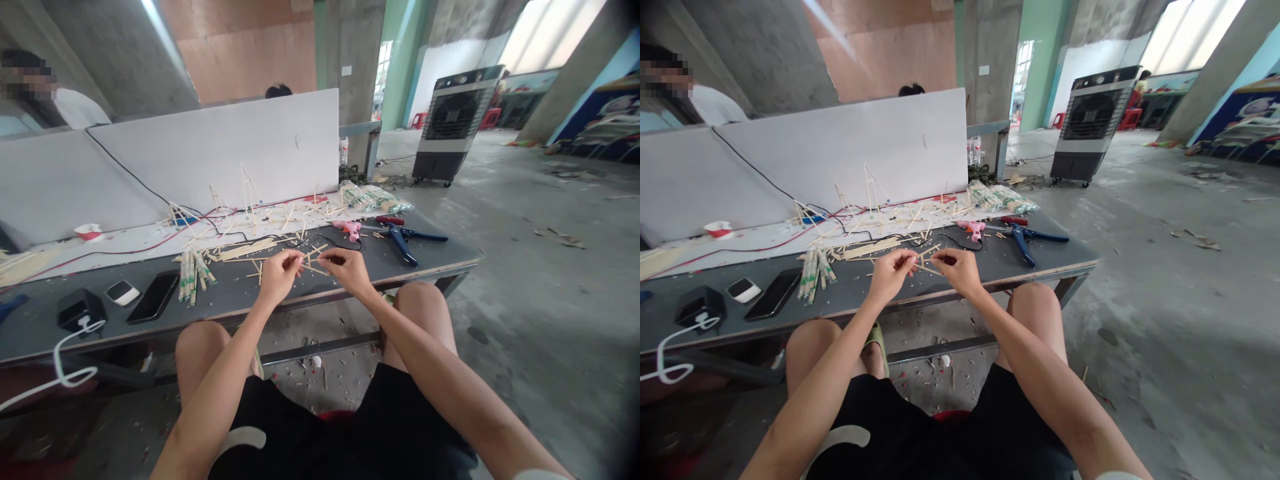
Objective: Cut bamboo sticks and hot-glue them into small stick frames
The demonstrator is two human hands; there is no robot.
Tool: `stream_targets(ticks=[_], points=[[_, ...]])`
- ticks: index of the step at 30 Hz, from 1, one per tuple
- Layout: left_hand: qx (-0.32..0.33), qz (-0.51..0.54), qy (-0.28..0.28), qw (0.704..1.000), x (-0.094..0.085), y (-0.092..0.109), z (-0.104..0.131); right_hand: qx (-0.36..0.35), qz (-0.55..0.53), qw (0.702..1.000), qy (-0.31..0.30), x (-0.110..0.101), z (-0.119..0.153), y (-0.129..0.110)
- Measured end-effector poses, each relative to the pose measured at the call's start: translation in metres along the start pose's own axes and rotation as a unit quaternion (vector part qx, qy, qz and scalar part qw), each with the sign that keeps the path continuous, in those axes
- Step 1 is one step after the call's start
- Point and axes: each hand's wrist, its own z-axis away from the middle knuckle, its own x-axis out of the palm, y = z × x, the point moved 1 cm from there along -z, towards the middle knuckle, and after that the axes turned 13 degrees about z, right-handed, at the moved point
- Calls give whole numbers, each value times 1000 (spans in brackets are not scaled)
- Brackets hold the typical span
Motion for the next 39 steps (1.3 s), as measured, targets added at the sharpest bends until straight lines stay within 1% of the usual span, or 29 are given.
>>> stream_targets(ticks=[16,21,27,39], points=[[5,-3,2,1000,1,2,1,20,-19,1000,-7,1,0,-1],[5,-3,3,1000,0,1,0,16,-21,1000,-14,0,0,0],[6,-17,2,1000,0,4,1,9,-24,1000,-15,0,0,0],[13,-18,7,1000,0,1,1,27,-40,999,-14,2,-1,2]])
